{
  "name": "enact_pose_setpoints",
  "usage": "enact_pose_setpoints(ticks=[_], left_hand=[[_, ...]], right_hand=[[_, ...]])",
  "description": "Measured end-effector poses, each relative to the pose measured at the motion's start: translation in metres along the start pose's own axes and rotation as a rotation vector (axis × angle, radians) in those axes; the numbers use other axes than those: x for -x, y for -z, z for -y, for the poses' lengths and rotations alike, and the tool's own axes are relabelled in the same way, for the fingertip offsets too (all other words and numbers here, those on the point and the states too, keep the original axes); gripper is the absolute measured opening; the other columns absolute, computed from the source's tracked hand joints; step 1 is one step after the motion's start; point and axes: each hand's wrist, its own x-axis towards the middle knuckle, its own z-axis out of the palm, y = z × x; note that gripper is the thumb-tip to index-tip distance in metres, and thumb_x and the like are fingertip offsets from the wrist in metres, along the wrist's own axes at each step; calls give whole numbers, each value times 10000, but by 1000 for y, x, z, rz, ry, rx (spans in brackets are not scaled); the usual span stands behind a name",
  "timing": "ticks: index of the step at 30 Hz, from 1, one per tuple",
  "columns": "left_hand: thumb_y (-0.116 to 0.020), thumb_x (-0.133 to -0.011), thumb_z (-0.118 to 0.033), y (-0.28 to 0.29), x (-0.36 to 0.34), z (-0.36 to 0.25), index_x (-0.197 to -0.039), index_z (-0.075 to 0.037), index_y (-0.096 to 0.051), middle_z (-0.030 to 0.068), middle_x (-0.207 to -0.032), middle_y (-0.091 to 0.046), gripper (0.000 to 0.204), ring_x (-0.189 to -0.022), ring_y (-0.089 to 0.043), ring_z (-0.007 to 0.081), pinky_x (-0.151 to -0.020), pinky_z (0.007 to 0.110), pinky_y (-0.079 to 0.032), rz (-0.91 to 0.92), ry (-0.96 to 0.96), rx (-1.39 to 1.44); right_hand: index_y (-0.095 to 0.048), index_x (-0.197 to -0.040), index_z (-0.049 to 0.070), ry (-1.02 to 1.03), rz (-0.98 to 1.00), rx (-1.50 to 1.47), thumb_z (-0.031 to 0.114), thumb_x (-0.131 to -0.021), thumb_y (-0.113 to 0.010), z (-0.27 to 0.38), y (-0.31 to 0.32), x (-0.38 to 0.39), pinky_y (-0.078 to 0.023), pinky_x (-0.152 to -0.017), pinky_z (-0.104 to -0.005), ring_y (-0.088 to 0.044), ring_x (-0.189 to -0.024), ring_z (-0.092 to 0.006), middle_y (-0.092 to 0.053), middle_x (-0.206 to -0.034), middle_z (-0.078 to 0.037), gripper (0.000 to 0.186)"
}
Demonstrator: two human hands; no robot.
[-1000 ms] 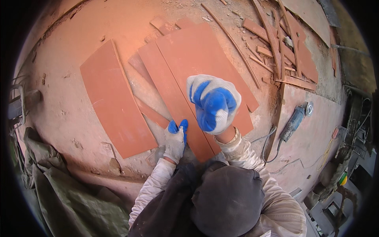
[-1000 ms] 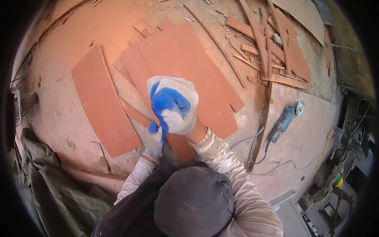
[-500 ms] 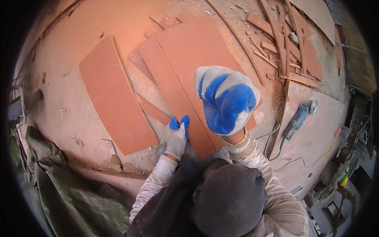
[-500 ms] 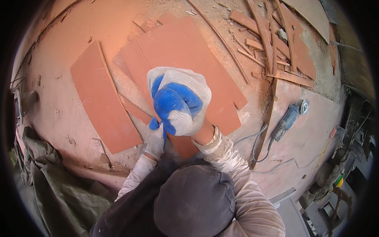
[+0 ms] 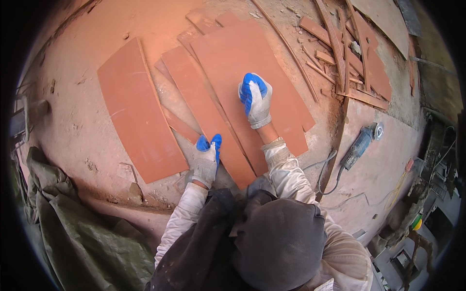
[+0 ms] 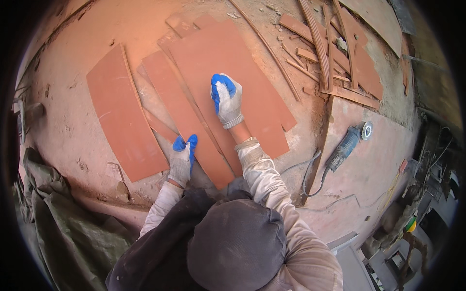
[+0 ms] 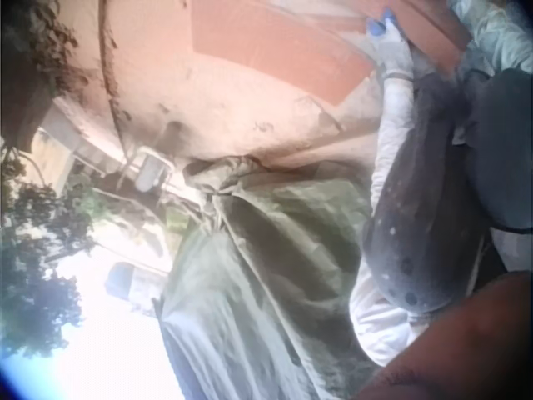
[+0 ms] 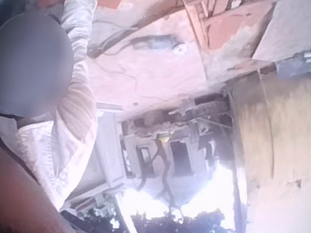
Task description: The person uses an angle grinder to cut a large terracotta tile into several smaller rectangular pieces. They reposition the tile and the grinder multiple times to complete the cuts, then separate the pieces.
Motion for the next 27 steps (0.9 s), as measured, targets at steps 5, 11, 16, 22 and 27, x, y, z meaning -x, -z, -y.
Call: enact_pose_setpoints(ticks=[5,11,16,22,27], left_hand=[[-739,-1136,-207,4,11,-19,-1337,-52,-705,-74,-1019,-687,256,-776,-538,31,-644,224,-444,63,-29,184],[-729,-1144,-205,-20,28,-63,-1321,-38,-699,-46,-1082,-697,246,-857,-571,32,-723,235,-491,106,7,56],[-735,-1133,-179,-66,34,-73,-1412,-18,-650,-34,-1086,-691,333,-814,-543,30,-677,236,-473,371,-248,-46],[-735,-1121,-185,-62,31,-55,-1488,-1,-627,57,-1216,-739,424,-1038,-712,127,-907,304,-603,436,-173,-300],[-763,-1096,-134,-40,39,-15,-1405,11,-675,59,-1097,-760,353,-936,-683,74,-783,253,-575,392,-35,-443]], right_hand=[[-626,-1017,60,-174,103,471,244,-1030,-819,47,20,69,-474,-667,-290,-540,-753,-88,-576,-850,-13,267],[-570,-1495,24,-258,237,980,390,-833,-967,92,25,170,-595,-978,-447,-715,-1142,-302,-704,-1273,-174,854],[-635,-1417,-31,-275,95,902,294,-778,-974,100,67,181,-571,-1045,-420,-716,-1195,-257,-731,-1285,-180,793],[-655,-1357,-50,17,-120,1125,373,-733,-965,129,144,135,-599,-983,-442,-765,-1100,-347,-762,-1176,-227,814],[-662,-1390,0,-78,-256,1340,467,-716,-954,138,198,62,-607,-987,-498,-765,-1160,-411,-769,-1241,-270,871]])
